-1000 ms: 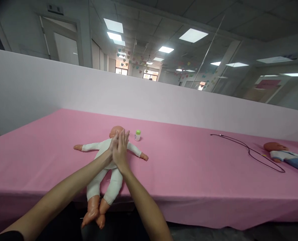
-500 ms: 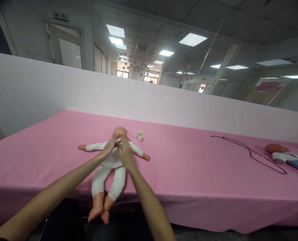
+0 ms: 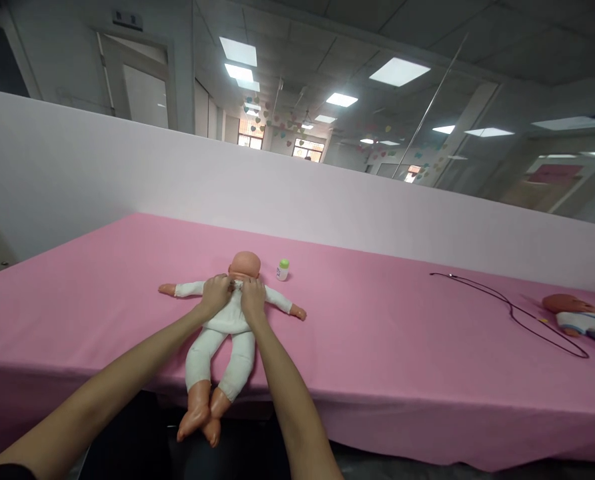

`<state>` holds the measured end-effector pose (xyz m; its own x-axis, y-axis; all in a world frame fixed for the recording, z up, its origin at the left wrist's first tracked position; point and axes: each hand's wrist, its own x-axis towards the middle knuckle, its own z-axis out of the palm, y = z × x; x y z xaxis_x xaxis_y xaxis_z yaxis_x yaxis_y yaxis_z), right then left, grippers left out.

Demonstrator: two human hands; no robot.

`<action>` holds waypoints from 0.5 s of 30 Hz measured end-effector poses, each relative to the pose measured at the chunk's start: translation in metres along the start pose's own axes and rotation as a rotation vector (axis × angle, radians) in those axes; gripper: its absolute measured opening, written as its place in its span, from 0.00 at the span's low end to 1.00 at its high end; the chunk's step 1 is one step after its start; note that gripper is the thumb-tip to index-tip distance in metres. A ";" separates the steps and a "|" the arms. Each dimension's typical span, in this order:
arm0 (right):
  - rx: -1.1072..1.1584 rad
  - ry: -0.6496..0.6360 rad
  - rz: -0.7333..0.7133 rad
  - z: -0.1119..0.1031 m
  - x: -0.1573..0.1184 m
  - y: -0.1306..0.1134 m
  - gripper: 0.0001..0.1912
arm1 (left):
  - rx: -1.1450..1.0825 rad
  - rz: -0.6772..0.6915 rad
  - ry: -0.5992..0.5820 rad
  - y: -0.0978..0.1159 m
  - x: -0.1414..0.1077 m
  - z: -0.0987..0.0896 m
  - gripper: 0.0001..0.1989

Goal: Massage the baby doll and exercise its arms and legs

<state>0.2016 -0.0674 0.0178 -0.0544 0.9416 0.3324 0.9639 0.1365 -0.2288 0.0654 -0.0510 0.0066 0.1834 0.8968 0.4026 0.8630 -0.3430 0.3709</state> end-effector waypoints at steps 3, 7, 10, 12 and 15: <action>-0.002 -0.010 0.002 -0.002 -0.001 0.000 0.18 | 0.000 0.005 -0.032 0.003 0.002 -0.002 0.14; -0.022 -0.054 -0.063 -0.009 -0.013 -0.004 0.20 | -0.001 0.088 -0.023 0.007 -0.005 -0.010 0.16; -0.002 -0.032 -0.091 -0.014 -0.025 -0.004 0.20 | -0.023 0.191 -0.042 0.006 -0.013 -0.020 0.14; 0.054 -0.035 -0.093 -0.013 -0.028 -0.005 0.19 | -0.084 0.230 -0.116 0.004 -0.017 -0.025 0.10; 0.079 -0.100 -0.097 -0.009 -0.025 -0.008 0.18 | -0.133 0.238 -0.168 0.004 -0.019 -0.027 0.07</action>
<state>0.1974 -0.0947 0.0195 -0.1754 0.9483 0.2647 0.9294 0.2481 -0.2731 0.0525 -0.0775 0.0232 0.4574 0.8170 0.3512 0.7197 -0.5721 0.3935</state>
